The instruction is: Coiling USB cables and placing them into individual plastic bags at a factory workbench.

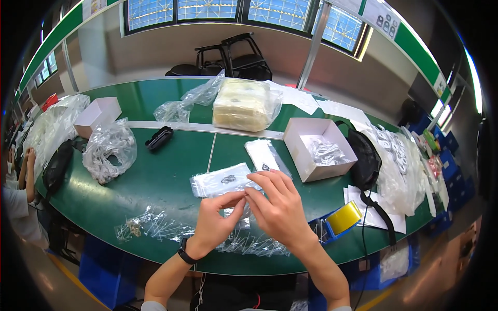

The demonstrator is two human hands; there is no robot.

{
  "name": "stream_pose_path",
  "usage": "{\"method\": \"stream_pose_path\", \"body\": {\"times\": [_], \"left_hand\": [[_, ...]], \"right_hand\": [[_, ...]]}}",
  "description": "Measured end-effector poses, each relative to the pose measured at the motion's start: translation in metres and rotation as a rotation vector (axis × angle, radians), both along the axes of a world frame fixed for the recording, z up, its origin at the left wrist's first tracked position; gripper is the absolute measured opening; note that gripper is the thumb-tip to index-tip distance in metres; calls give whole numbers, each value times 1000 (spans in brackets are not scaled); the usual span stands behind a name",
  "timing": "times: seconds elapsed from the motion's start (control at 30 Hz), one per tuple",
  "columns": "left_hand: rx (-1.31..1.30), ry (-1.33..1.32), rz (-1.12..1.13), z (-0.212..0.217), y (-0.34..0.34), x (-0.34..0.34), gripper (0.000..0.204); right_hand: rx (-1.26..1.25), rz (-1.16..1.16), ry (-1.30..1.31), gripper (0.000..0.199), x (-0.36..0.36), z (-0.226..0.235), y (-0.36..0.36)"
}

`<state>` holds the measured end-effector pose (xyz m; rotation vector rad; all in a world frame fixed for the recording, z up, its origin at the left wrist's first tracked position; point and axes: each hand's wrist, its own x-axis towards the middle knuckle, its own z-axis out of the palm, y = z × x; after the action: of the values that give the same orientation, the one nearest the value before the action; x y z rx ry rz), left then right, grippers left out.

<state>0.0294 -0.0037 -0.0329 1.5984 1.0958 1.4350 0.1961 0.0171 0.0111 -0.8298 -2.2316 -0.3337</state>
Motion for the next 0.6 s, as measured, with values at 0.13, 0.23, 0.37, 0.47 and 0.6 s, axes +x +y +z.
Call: {"method": "stream_pose_path", "body": {"times": [0.13,0.23,0.37,0.47,0.6], "left_hand": [[34,35,0,-1,1,-2,16],[46,56,-13,0,1,-3,14],[55,99,-25,10,-1,-2,11],[60,102,-30,10,-4,-1,10],[87,-43,17,10,-4,-1,10]], "right_hand": [[8,39,-16,15,-1,4,0],[4,43,37,12,-3,3,-2],[-247,46,387,11,0,-2,-2],[-396,37,555,8,11,-1,0],[-701,52,1067,9,31,-1,-4]]}}
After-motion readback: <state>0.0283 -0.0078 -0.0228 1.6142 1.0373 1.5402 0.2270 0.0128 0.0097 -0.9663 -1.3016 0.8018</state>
